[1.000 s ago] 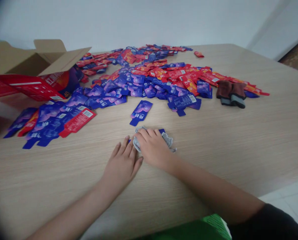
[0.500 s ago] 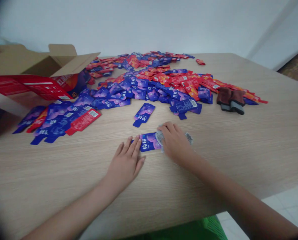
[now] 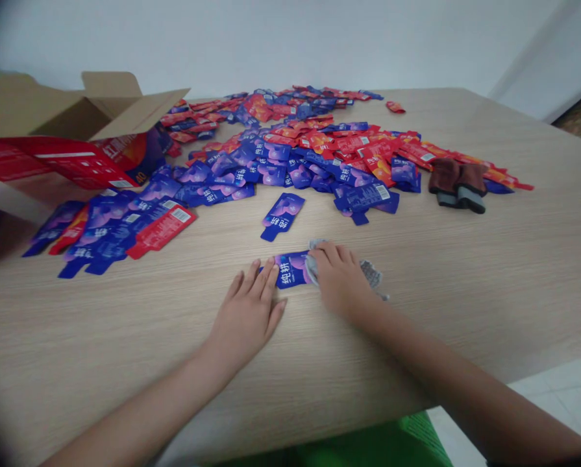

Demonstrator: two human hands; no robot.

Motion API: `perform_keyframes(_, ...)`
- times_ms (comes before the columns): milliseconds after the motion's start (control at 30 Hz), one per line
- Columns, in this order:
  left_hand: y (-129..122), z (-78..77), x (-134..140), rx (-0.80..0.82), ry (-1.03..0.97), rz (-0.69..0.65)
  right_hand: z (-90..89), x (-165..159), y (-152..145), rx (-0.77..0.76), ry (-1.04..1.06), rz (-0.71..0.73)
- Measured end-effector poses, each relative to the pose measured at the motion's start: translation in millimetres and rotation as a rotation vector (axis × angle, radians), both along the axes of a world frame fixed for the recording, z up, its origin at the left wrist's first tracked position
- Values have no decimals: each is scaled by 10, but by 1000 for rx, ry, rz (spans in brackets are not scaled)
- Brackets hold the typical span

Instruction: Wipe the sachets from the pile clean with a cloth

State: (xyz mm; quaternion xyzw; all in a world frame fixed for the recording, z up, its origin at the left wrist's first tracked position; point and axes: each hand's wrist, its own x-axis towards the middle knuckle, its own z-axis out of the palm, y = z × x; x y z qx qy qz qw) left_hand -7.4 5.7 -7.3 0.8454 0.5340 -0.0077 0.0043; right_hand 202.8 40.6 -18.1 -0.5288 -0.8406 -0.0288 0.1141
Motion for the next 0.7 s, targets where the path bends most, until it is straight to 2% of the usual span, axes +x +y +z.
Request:
perform_keyframes(100, -3, -9, 3, -4, -3, 4, -4, 263, 71, -15, 10, -39)
perform_keyframes(200, -7, -23, 1, 6, -9, 6, 110, 291, 192, -46, 107, -49)
perform_keyframes(300, -9, -31, -3, 27, -10, 4, 243, 0, 246, -21, 234, 40)
perform_keyframes(367, -9, -28, -5, 22, -4, -1, 265, -279, 219, -21, 267, 131)
perform_keyframes(433, -9, -21, -8, 3, 8, -3, 229, -506, 161, -38, 197, 183)
perform_keyframes(500, -9, -15, -11, -5, 9, -4, 164, -597, 99, -46, 112, 195)
perform_keyframes(600, -7, -8, -11, 6, -8, -3, 68, -442, 40, -36, 61, 144)
perform_keyframes(700, -3, -7, -5, 0, -14, 0, 5, -79, 51, -27, 54, 53)
